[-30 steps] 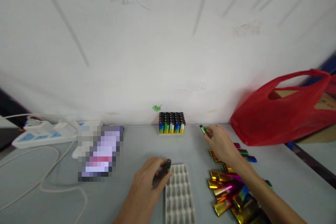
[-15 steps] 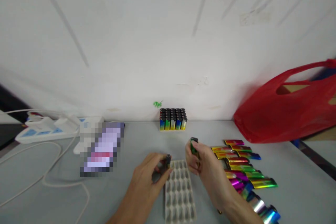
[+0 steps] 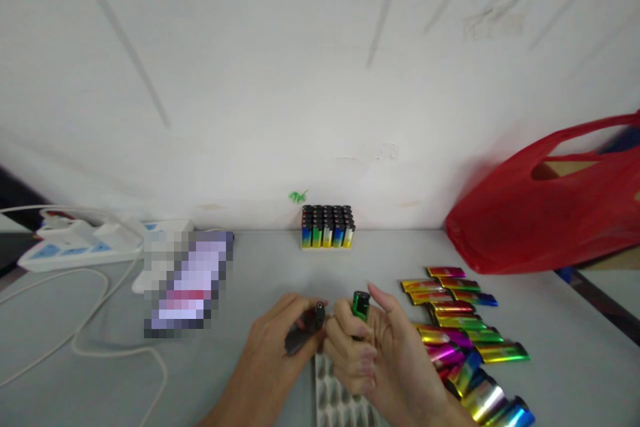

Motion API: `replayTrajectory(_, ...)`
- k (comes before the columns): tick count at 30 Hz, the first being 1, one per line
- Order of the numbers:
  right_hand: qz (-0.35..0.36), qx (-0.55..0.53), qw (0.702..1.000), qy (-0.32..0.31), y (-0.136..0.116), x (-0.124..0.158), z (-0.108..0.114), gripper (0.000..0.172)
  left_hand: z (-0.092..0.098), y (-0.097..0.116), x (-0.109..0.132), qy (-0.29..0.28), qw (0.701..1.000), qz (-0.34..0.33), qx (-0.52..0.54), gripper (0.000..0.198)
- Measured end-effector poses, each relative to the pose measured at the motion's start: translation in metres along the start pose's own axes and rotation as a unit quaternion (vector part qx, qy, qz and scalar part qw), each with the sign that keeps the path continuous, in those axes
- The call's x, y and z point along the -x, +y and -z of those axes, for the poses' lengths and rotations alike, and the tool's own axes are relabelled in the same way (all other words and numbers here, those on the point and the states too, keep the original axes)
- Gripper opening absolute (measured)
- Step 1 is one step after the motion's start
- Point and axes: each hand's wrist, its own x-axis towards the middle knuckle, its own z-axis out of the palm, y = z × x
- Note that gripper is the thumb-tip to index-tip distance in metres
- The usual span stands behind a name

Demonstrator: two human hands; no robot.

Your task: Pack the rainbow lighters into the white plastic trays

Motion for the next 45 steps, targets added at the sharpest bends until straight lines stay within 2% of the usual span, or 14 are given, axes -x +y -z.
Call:
replayTrajectory(8, 0.06, 0.032, 0.997, 0.023, 0.0034, -0.0018, -0.0003, 0.047, -0.0011, 0.0004, -0.0006, 0.001, 1.0, 0.018, 0.013, 0.021)
replayTrajectory(13, 0.1, 0.063, 0.992, 0.046, 0.0015, -0.0002, -0.0001, 0.048, -0.0017, -0.0021, 0.0003, 0.013, 1.0, 0.005, 0.005, 0.026)
replayTrajectory(19, 0.089, 0.079, 0.99, 0.074, -0.0042, 0.0027, 0.001, 0.053, -0.0024, -0.0026, -0.001, 0.025, 1.0, -0.01, -0.006, 0.027)
replayTrajectory(24, 0.102, 0.107, 0.986, 0.072, -0.0028, 0.0018, -0.0007, 0.049, -0.0016, -0.0046, -0.0007, 0.019, 1.0, 0.0, 0.0, 0.032)
replayTrajectory(30, 0.109, 0.11, 0.987, 0.049, -0.0016, -0.0008, -0.0047, 0.047, -0.0023, -0.0008, 0.0001, 0.006, 1.0, -0.004, 0.013, 0.044)
replayTrajectory(37, 0.113, 0.124, 0.981, 0.095, -0.0026, 0.0023, -0.0025, 0.041, -0.0031, 0.0004, 0.0024, -0.002, 1.0, -0.007, -0.011, 0.058)
replayTrajectory(41, 0.107, 0.144, 0.98, 0.086, -0.0034, 0.0023, -0.0024, 0.042, -0.0009, -0.0007, 0.0028, -0.006, 1.0, -0.005, -0.014, 0.065)
replayTrajectory(45, 0.145, 0.175, 0.971, 0.078, -0.0034, -0.0009, -0.0014, 0.046, -0.001, -0.007, 0.0039, -0.017, 1.0, -0.007, -0.017, 0.08)
